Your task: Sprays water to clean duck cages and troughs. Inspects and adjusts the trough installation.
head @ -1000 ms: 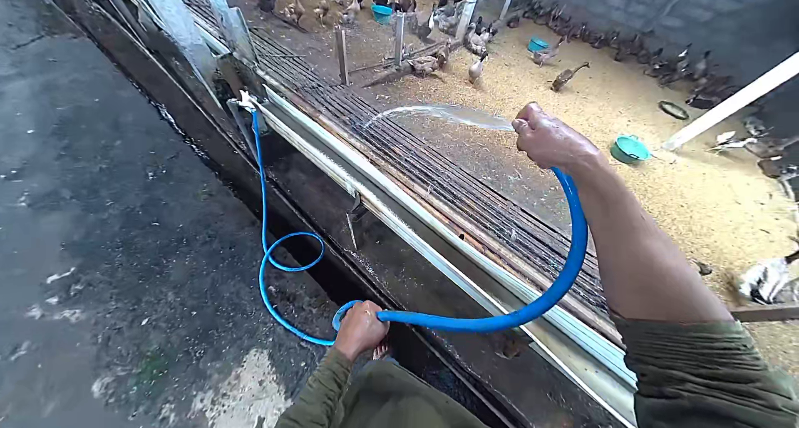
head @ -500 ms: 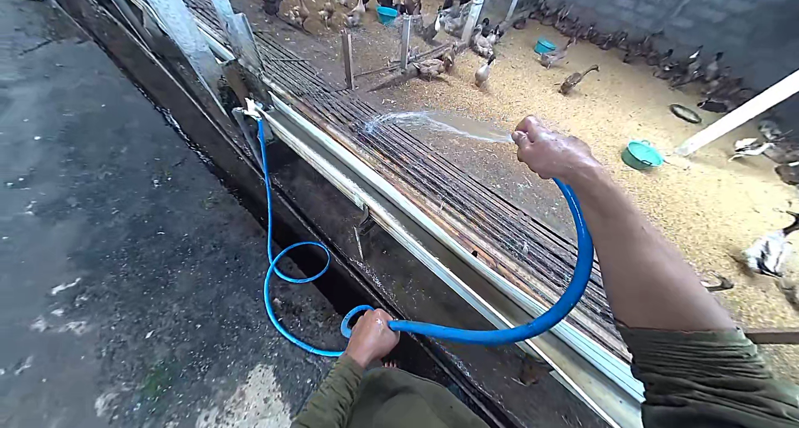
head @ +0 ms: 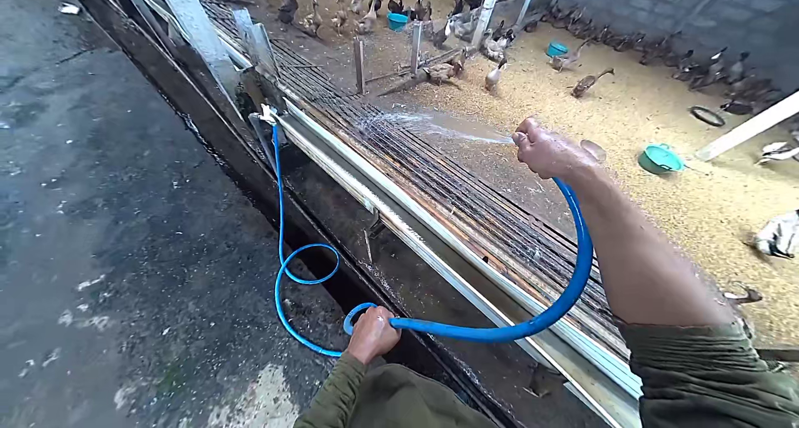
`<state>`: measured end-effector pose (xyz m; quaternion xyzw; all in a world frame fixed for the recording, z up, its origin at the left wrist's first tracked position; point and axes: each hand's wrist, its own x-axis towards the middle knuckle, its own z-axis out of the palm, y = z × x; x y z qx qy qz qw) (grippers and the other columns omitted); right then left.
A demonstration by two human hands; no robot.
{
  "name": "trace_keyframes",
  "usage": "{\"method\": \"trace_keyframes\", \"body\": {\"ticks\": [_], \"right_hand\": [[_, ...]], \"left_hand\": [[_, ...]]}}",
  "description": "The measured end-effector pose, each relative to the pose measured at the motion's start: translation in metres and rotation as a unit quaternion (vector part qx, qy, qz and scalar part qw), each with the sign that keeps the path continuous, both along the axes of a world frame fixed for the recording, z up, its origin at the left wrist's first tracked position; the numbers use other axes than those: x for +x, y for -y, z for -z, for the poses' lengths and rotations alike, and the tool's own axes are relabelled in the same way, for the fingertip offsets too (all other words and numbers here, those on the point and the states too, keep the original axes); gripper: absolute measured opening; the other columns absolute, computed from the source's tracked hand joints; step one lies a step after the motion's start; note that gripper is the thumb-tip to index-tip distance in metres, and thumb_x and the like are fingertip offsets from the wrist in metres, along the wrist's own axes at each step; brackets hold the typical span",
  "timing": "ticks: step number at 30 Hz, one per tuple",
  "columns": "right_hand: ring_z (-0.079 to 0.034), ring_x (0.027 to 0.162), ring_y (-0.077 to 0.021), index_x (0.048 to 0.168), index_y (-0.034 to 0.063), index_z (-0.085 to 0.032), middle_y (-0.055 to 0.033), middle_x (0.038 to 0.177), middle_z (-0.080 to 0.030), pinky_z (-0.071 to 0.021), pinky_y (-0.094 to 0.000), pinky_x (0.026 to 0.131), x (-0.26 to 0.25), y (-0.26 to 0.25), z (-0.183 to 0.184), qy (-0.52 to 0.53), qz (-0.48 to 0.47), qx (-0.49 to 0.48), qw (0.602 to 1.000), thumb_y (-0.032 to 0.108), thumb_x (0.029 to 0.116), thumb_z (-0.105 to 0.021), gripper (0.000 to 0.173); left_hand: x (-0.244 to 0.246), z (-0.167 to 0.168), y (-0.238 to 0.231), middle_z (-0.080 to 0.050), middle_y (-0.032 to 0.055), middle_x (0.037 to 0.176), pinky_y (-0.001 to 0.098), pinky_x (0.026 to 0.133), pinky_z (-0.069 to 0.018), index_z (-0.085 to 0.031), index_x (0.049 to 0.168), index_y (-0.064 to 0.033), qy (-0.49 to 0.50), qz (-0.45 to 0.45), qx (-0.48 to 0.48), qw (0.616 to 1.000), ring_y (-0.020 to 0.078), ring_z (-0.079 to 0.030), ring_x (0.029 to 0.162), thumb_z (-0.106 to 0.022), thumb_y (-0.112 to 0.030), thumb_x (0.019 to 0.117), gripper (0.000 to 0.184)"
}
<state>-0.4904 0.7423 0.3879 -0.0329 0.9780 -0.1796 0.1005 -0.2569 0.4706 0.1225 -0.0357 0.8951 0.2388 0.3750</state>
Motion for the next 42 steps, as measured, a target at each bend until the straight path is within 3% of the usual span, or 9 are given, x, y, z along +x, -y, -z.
{"method": "trace_keyframes", "body": {"ticks": [5,27,42], "right_hand": [[-0.06,0.069,-0.0348,0.133,0.0065,-0.046,-0.0188,0.087,-0.059,-0.05,-0.0526,0.063,-0.003,0.001,0.003,-0.007,-0.006,-0.002,1.0,0.03,0.1144,-0.03,0.034],[-0.057,0.066,-0.0287,0.128,0.0076,-0.046,-0.0144,0.086,-0.057,-0.0482,-0.0478,0.061,0.004,0.005,-0.009,-0.052,-0.038,-0.082,0.995,0.032,0.1147,-0.028,0.033],[-0.064,0.079,-0.0386,0.13,0.0055,-0.047,-0.0216,0.093,-0.061,-0.051,-0.0564,0.07,0.006,0.004,-0.014,-0.069,0.0,-0.04,0.997,0.03,0.1146,-0.029,0.034]], "left_hand": [[0.0,0.004,0.003,-0.071,0.0185,0.102,0.0578,0.088,-0.0518,-0.071,0.09,-0.0038,-0.001,0.0,-0.003,1.0,0.0358,-0.068,0.105,-0.056,-0.036,0.0979,0.036],[-0.002,-0.001,0.007,-0.071,0.0172,0.1,0.0578,0.086,-0.0523,-0.07,0.089,-0.0052,-0.015,-0.016,-0.017,1.0,0.0347,-0.069,0.103,-0.056,-0.036,0.097,0.034],[-0.001,-0.006,0.006,-0.072,0.017,0.098,0.0571,0.085,-0.052,-0.07,0.088,-0.0048,-0.022,-0.012,-0.024,0.999,0.0341,-0.069,0.102,-0.057,-0.035,0.0969,0.034]]}}
